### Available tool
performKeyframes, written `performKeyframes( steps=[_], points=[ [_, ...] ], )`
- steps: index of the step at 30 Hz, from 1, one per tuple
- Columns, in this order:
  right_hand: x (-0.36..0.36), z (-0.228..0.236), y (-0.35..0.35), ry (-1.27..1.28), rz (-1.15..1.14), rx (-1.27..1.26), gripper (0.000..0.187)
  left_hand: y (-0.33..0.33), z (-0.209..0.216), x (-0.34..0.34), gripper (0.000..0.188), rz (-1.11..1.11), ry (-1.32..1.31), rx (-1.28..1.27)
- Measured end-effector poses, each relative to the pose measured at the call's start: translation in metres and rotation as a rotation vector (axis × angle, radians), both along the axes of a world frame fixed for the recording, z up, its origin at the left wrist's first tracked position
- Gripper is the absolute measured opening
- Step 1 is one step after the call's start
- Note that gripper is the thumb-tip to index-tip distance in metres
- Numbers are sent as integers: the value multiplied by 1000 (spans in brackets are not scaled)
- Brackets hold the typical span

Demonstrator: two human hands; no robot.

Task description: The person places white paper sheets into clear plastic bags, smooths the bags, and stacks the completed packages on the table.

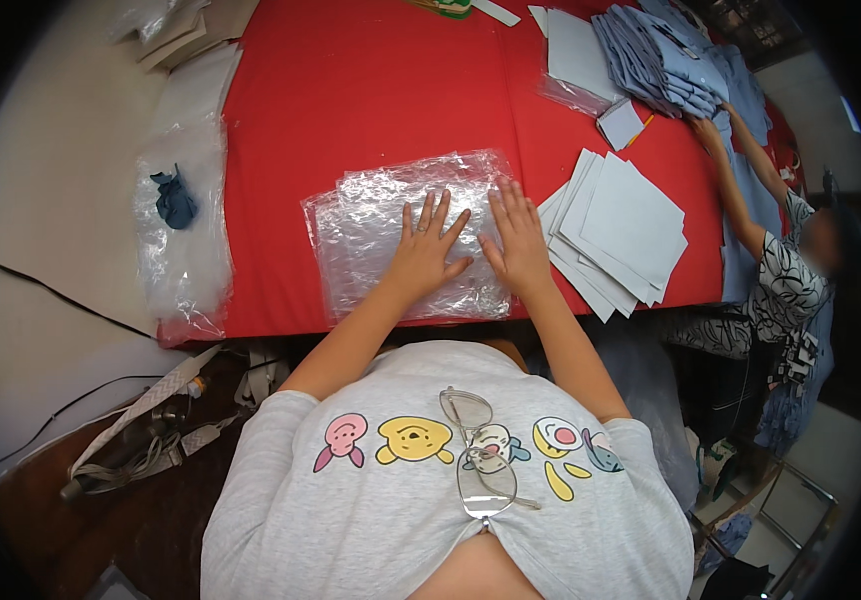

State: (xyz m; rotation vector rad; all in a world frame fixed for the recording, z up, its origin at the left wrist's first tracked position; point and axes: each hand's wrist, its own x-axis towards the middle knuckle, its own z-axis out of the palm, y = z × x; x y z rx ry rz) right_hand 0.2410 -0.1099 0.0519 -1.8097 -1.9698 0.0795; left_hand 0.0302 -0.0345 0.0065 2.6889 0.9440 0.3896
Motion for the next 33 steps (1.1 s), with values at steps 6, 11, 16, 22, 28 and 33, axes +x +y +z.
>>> performKeyframes(
  steps=[6,11,16,22,28,33],
  points=[
    [15,-44,56,-85,-103,-146,85,-8,-5,-20,87,3,60,-31],
    [47,-49,89,213,-220,-71,73,2,-12,-37,83,55,68,-94],
    [61,-50,73,484,-487,-37,39,-3,13,-107,81,697,-397,-200],
    [29,-9,87,411,-190,264,18,-19,-8,-172,67,869,-900,-624],
    [-20,50,71,908,-428,-94,17,-23,-12,-164,66,821,-777,-562],
    [5,-22,26,748,-668,-188,27,-16,-21,-160,65,909,-873,-519]
  ],
)
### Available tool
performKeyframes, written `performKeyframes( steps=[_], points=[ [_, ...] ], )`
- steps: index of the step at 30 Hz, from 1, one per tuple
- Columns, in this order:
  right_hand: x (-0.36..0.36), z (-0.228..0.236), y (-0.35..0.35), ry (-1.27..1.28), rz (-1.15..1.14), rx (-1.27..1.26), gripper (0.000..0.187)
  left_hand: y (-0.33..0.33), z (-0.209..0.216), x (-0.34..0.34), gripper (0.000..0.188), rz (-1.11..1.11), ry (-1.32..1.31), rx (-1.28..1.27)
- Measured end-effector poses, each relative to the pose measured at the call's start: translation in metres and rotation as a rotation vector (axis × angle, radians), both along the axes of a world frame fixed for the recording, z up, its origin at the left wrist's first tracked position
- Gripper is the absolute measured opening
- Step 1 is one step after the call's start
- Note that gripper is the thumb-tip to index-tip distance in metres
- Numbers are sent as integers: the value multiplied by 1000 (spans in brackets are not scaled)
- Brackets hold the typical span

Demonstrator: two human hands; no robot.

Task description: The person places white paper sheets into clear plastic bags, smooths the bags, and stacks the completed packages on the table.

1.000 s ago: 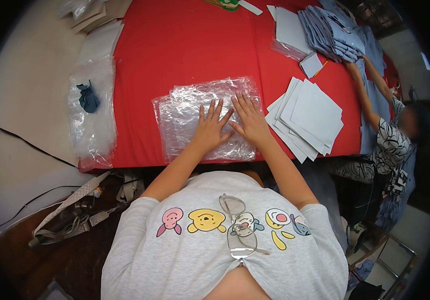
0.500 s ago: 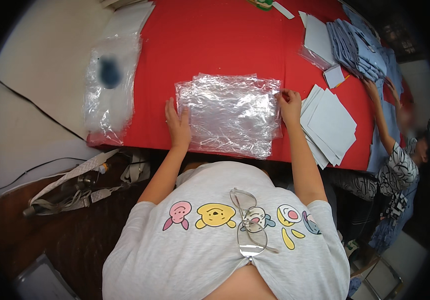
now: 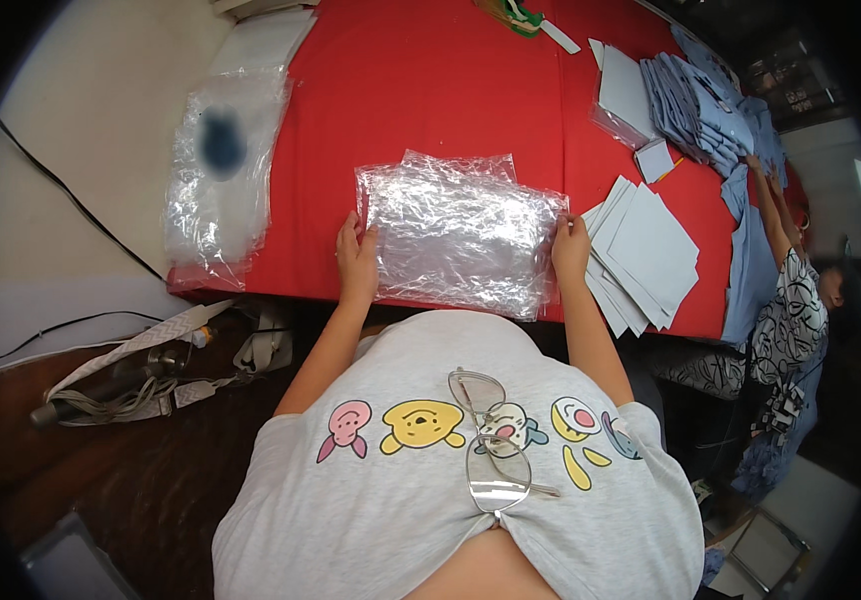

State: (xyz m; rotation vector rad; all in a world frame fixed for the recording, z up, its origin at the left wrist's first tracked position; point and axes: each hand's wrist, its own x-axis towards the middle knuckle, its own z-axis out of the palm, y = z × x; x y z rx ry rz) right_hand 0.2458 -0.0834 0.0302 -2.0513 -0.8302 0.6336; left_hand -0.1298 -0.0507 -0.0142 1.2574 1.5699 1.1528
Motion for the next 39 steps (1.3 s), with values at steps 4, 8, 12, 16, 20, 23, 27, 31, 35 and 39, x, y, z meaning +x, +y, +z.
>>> performKeyframes(
  steps=[4,8,12,16,20,23,27,31,35,39],
  points=[
    [40,-43,-21,-157,204,239,49,-1,7,8,69,-31,164,7],
    [50,-53,-35,170,-6,30,60,3,15,34,79,143,269,-125],
    [24,-43,-24,193,197,-43,52,-6,30,51,81,99,247,-194],
    [10,-33,-1,521,319,-179,55,-11,45,60,78,-15,318,-366],
    [2,-18,-1,55,500,-155,65,-21,45,65,72,-1,536,-286],
    [11,-29,-13,-453,261,-32,73,-36,45,86,75,62,647,-152],
    [28,-21,10,567,297,67,69,-36,20,99,89,249,234,-144],
    [32,-11,19,830,372,-328,52,-25,32,86,95,345,20,-362],
    [32,-20,19,767,500,-271,46,-23,0,67,86,431,-15,-367],
    [23,-15,33,581,553,-186,44,-23,10,63,53,177,40,-406]
  ],
)
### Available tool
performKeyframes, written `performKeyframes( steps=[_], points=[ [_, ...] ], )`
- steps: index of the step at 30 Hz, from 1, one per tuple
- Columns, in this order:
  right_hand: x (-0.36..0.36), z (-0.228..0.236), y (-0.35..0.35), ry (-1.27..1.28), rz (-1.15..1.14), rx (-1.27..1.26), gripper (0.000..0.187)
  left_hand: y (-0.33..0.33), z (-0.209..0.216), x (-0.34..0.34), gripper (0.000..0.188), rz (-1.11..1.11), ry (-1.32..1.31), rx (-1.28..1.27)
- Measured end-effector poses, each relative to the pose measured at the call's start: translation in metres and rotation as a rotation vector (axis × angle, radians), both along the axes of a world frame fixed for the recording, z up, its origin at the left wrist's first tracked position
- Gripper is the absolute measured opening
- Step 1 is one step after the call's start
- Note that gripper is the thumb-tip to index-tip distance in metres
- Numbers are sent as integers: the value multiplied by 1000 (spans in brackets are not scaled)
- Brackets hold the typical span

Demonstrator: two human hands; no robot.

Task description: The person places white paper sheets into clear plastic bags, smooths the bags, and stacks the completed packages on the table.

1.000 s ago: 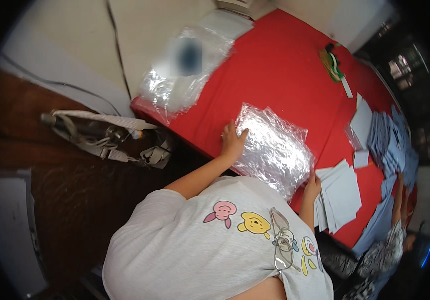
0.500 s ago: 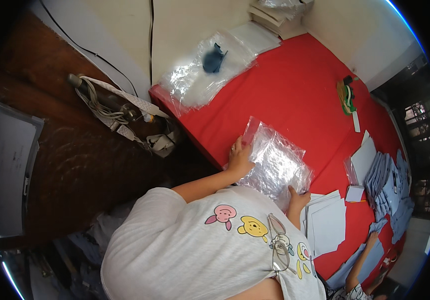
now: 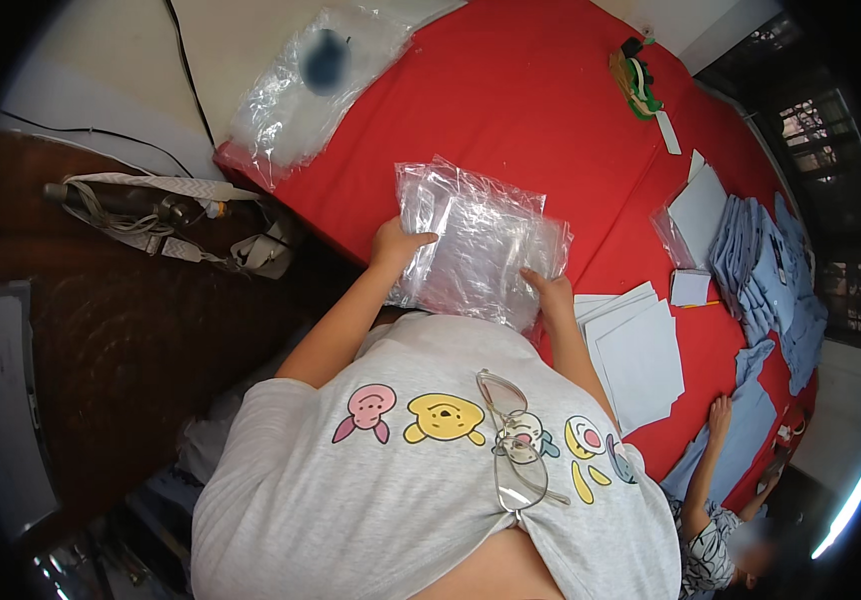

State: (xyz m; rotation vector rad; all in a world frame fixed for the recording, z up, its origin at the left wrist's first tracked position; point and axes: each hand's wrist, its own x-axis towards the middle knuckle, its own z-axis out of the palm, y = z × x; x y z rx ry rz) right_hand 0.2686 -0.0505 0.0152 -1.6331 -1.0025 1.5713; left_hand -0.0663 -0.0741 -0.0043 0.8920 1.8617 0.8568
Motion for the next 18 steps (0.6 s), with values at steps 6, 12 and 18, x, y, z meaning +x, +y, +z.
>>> performKeyframes(
  steps=[6,12,18],
  points=[
    [-24,15,44,-39,26,450,46,-10,20,9,41,134,-65,27],
    [-31,18,85,-9,279,-184,41,-24,16,-10,46,135,-453,-37],
    [-33,20,73,113,366,-29,43,-31,16,-7,53,-16,-439,72]
  ],
)
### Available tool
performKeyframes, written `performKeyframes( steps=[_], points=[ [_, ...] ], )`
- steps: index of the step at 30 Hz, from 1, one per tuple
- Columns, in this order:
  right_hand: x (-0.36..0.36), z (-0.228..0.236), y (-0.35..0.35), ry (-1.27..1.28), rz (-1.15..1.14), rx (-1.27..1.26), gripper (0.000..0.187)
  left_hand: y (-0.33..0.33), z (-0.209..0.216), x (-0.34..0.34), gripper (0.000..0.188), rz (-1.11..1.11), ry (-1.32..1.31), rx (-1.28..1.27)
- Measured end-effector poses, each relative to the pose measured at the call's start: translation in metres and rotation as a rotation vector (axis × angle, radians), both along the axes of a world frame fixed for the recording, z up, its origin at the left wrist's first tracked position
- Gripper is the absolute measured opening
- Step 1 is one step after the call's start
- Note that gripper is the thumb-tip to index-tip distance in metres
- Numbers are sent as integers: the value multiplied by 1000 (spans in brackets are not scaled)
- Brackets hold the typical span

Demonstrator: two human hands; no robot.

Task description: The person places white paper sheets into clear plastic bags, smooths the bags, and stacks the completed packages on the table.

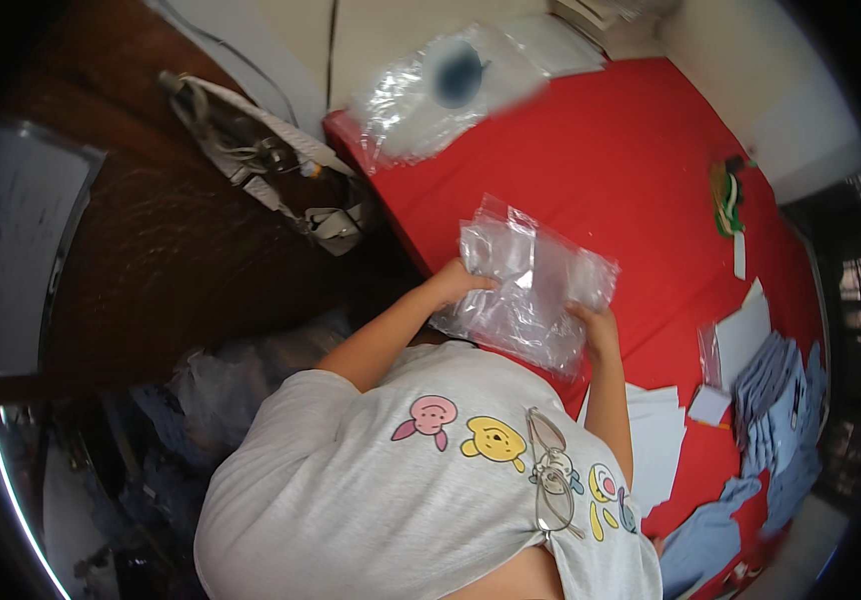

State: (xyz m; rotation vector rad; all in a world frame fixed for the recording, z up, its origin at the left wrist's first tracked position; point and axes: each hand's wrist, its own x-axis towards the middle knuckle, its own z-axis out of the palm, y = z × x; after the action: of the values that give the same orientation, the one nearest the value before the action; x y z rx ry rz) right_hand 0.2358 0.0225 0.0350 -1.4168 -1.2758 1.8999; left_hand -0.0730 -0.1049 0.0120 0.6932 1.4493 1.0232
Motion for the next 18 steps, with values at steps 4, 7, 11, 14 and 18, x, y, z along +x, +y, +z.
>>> performKeyframes(
  steps=[4,7,11,14,18],
  points=[
    [-5,40,-7,118,-105,257,44,-6,28,-8,39,134,51,375],
    [7,64,-1,260,-107,368,44,-15,89,-22,39,91,246,529],
    [5,68,1,245,-74,389,43,-33,96,-36,52,78,246,573],
    [6,17,0,235,-43,330,45,-49,48,-38,51,88,106,377],
    [-23,15,2,168,-82,240,36,-54,11,-33,42,119,37,307]
  ],
)
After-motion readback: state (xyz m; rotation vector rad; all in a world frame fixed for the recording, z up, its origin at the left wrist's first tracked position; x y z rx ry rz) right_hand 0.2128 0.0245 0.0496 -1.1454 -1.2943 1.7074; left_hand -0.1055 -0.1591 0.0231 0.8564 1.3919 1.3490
